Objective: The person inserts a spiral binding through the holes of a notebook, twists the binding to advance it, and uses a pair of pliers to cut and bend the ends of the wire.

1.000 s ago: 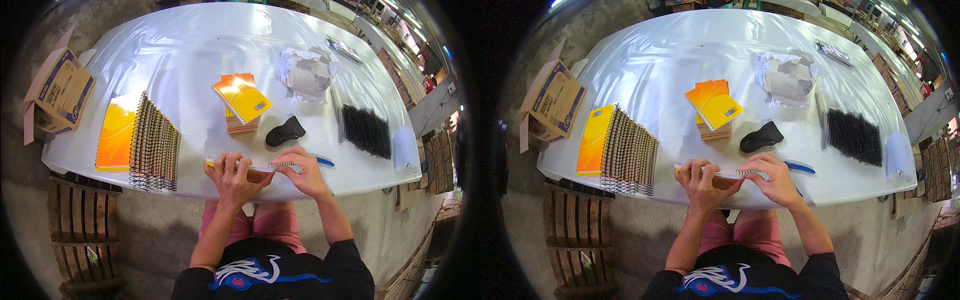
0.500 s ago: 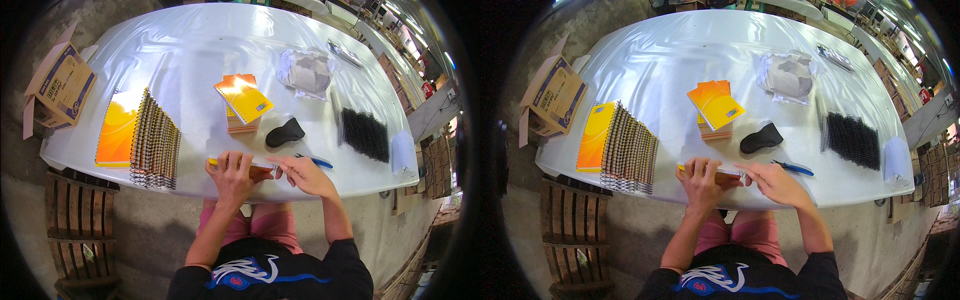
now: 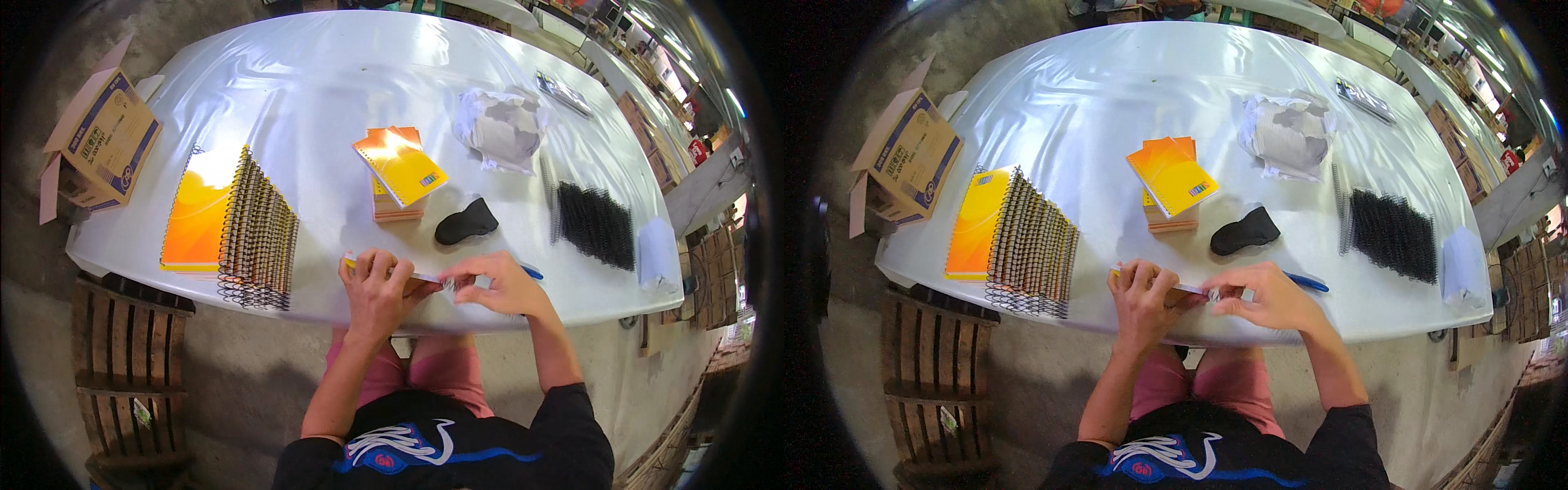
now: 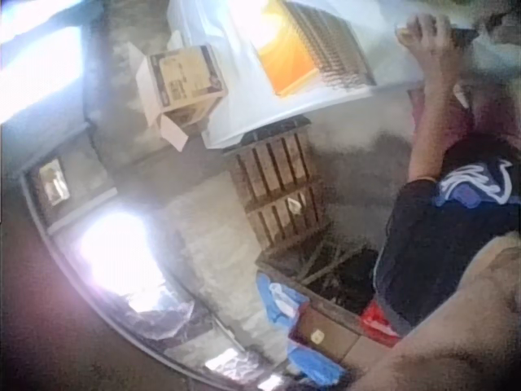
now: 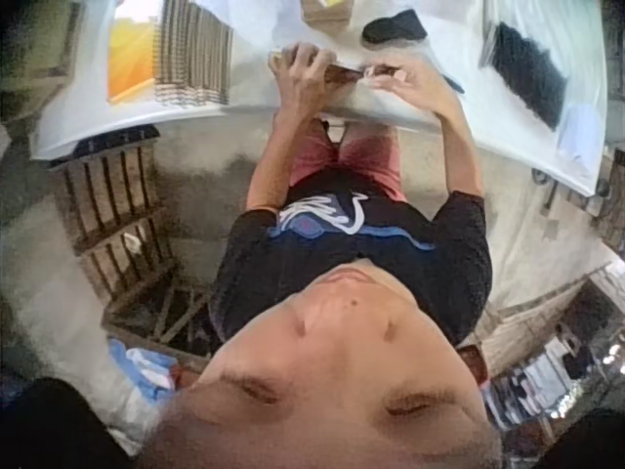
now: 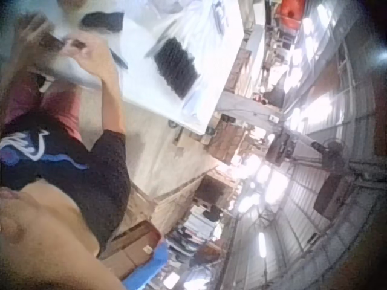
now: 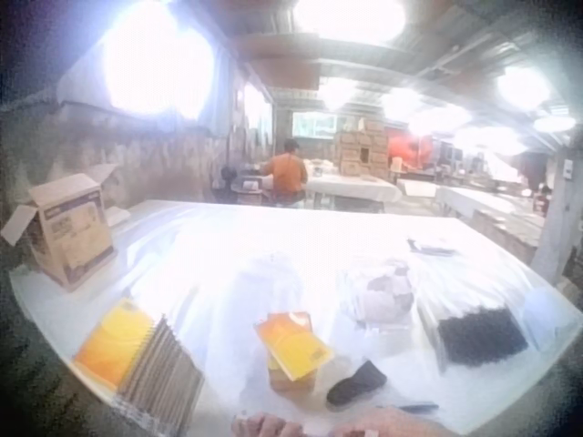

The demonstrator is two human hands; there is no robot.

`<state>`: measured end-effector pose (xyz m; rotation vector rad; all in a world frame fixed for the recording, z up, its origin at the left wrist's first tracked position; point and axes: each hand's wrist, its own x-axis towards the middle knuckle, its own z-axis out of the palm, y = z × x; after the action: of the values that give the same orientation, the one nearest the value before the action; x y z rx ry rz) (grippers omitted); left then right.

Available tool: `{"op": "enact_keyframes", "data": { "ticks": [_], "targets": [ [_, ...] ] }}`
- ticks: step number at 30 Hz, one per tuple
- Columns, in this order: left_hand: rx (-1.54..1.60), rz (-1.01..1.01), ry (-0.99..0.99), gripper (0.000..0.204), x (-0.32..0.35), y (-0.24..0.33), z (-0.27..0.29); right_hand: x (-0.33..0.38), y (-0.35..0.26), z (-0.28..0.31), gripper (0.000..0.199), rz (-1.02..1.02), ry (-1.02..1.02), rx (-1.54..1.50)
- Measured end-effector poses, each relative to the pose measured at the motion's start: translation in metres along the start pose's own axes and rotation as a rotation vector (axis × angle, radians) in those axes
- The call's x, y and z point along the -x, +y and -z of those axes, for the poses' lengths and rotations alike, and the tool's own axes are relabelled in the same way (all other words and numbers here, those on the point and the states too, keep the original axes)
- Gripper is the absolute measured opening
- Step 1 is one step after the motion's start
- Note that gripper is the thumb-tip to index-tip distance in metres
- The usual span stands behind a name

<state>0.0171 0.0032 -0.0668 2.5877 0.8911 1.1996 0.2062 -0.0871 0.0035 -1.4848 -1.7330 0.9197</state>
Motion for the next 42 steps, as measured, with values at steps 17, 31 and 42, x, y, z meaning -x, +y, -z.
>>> {"op": "enact_keyframes", "data": {
  "ticks": [17,31,42],
  "targets": [
    [0.072,0.045,0.022,0.045,-0.003,0.001,0.007,-0.024,0.022,0.04,0.043,0.065,0.048,0.416],
    [0.151,-0.009,0.017,0.047,-0.002,-0.006,0.005,-0.021,0.05,0.0,0.018,0.275,-0.07,-0.589],
    [0.238,-0.037,-0.001,0.045,-0.003,-0.01,0.002,-0.016,0.036,0.004,0.024,0.311,0.042,-0.431]
  ]
}}
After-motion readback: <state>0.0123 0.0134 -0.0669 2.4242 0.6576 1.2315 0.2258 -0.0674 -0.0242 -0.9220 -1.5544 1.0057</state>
